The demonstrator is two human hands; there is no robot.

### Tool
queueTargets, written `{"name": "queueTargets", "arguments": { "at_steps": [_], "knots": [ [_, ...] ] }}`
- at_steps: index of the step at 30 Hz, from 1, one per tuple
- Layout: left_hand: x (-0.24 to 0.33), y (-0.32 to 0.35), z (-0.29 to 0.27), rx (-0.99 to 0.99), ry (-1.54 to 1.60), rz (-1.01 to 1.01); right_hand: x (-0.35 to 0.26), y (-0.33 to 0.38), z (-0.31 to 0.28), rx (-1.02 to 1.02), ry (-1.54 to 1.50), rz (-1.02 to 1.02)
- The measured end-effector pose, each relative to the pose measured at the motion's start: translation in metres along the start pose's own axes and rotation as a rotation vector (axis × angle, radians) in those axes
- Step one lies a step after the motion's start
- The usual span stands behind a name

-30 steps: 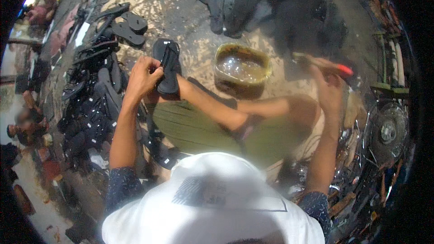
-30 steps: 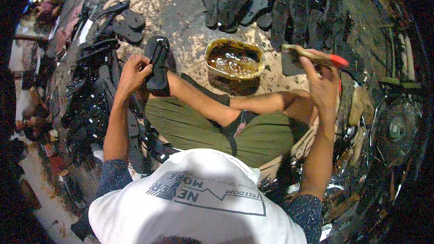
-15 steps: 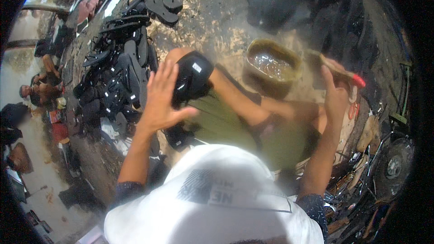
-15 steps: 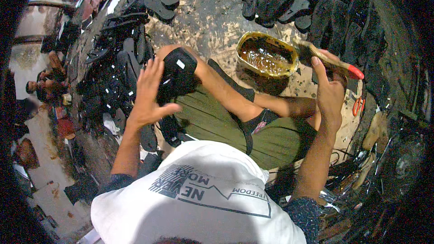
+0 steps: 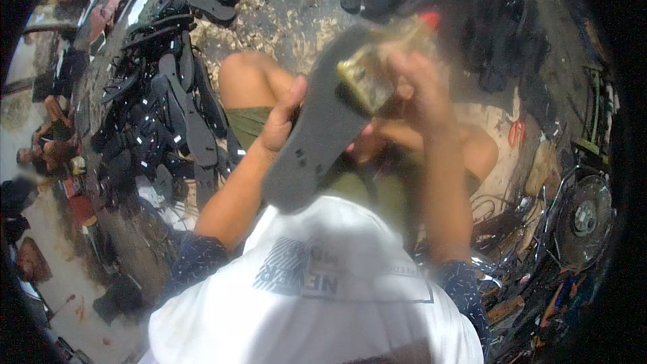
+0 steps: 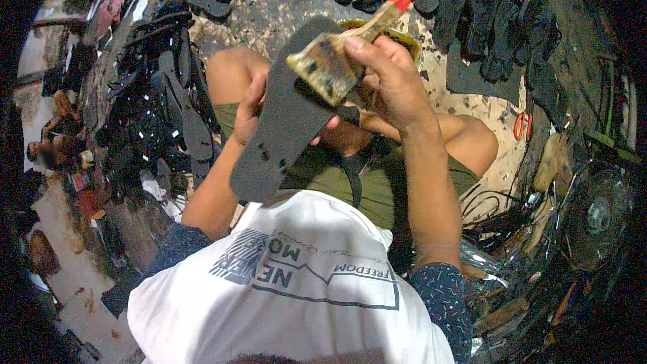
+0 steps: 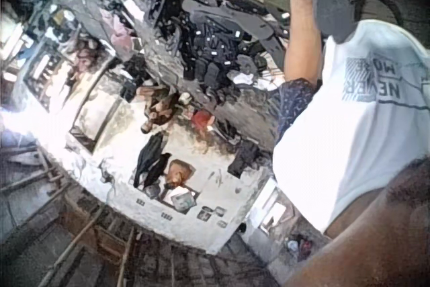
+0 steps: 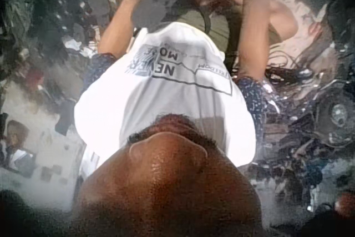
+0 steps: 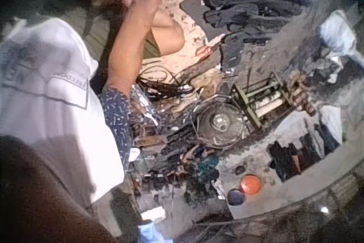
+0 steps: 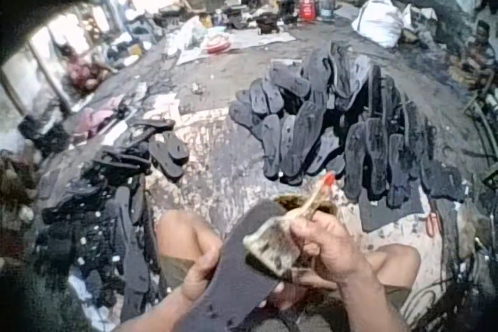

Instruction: The person sits on the floor and repeatedly paints black sandals with a brush dipped in a small container of liquid. They handle each sandal one at a time, applying the liquid to the surface and then placing the sandal back on the floor.

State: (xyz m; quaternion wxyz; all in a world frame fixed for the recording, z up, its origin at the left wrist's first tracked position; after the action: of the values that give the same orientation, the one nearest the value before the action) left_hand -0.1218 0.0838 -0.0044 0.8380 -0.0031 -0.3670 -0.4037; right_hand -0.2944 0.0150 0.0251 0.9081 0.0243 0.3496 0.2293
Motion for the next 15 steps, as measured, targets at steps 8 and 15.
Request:
{"name": "queueTargets", "arguments": {
  "at_steps": [8, 15],
  "knots": [
    [0.047, 0.041, -0.002, 0.810, -1.649, 0.529, -0.016, -0.008, -0.029, 0.261, 0.113, -0.234],
    [0.045, 0.025, 0.004, 0.943, -1.718, 0.738, -0.016, -0.013, -0.023, 0.252, 0.000, -0.311]
  ]
}}
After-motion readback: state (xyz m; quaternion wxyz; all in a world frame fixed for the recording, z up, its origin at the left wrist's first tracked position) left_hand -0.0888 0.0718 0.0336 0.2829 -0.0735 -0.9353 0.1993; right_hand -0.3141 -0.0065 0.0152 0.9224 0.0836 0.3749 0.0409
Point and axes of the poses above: each hand's wrist, its own y-axis away from the middle knuckle, its own z-axis out of the palm, x = y × z, the point moved 6 cm from there along -y, towards the middle knuckle, and after that the axes turned 15 degrees about -y, right-handed, at the moved point
